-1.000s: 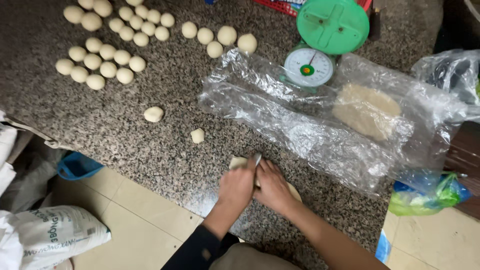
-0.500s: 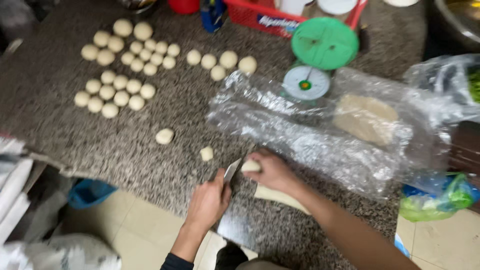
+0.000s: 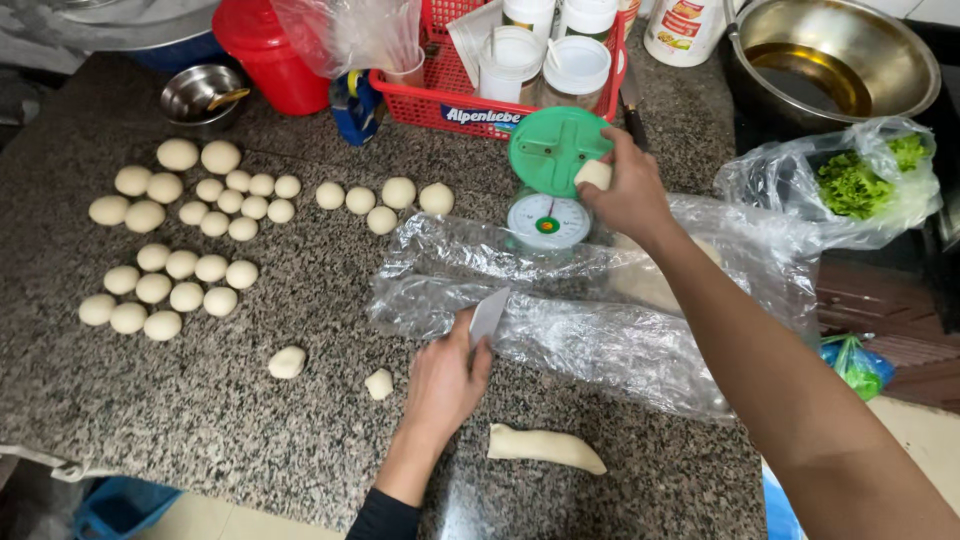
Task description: The person portions a long dough log into small pieces using a plastic scraper, weighs each piece on a kitchen scale, and rolls them into uniform balls. The person arranges the dough balls on the countertop and covers them with plastic wrap.
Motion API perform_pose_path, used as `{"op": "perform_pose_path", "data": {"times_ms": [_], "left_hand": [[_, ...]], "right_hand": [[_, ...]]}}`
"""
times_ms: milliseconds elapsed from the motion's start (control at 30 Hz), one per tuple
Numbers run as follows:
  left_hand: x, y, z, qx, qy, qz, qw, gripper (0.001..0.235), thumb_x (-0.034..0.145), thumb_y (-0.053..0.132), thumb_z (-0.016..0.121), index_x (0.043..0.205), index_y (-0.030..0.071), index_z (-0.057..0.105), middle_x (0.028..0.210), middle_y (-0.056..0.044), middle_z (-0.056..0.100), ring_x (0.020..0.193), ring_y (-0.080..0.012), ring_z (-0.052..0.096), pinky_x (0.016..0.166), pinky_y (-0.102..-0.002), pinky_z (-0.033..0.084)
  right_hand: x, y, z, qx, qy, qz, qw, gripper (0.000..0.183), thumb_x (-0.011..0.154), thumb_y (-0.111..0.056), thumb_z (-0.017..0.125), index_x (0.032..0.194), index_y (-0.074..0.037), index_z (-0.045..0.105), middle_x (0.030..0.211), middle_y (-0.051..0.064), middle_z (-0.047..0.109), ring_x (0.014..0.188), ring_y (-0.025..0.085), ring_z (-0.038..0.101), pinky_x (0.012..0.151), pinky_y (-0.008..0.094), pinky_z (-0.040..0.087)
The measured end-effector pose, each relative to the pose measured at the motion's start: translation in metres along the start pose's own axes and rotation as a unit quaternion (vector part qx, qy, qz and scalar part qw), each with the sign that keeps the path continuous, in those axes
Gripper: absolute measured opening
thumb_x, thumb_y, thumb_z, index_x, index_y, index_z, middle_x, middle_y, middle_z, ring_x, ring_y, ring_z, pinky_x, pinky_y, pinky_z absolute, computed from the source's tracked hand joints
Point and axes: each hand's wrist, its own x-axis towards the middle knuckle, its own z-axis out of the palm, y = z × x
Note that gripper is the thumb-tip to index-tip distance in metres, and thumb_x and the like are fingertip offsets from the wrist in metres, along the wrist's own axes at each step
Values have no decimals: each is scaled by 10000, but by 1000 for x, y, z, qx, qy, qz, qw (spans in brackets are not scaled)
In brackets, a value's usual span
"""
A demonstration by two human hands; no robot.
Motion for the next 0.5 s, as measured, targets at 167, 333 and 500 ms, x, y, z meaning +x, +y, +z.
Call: {"op": "perform_pose_path", "data": {"times_ms": [167,333,500], "left_hand": [[9,0,5,-9,17,42,999,313,963,118,574,1253,5,543,781,-283,727,684,-418,755,666,-506,628],[14,2,9,10,-26,10,1000,302,986,147,574,1256,15,539,762,-267,737,670,-401,755,655,-497,627],[15,1,17,-9,-31,22,999,356,964,118,562,1304,18,529,805,-275,735,657,-383,768,645,-484,640]], "right_hand": [[-4,6,1,-25,-28,-5,999,721,804,-245,809,1447,-64,536,1242,143,697,1175,391,559,1056,492,449],[-15,4,-6,-43,12,-31,999,733,816,-288,829,1429,-12,536,1286,210,628,1198,403,530,1042,505,430],[-13,12,-7,-72,54,-40,995,692,867,-323,818,1420,3,559,1306,234,608,1223,432,503,1050,523,424]]}}
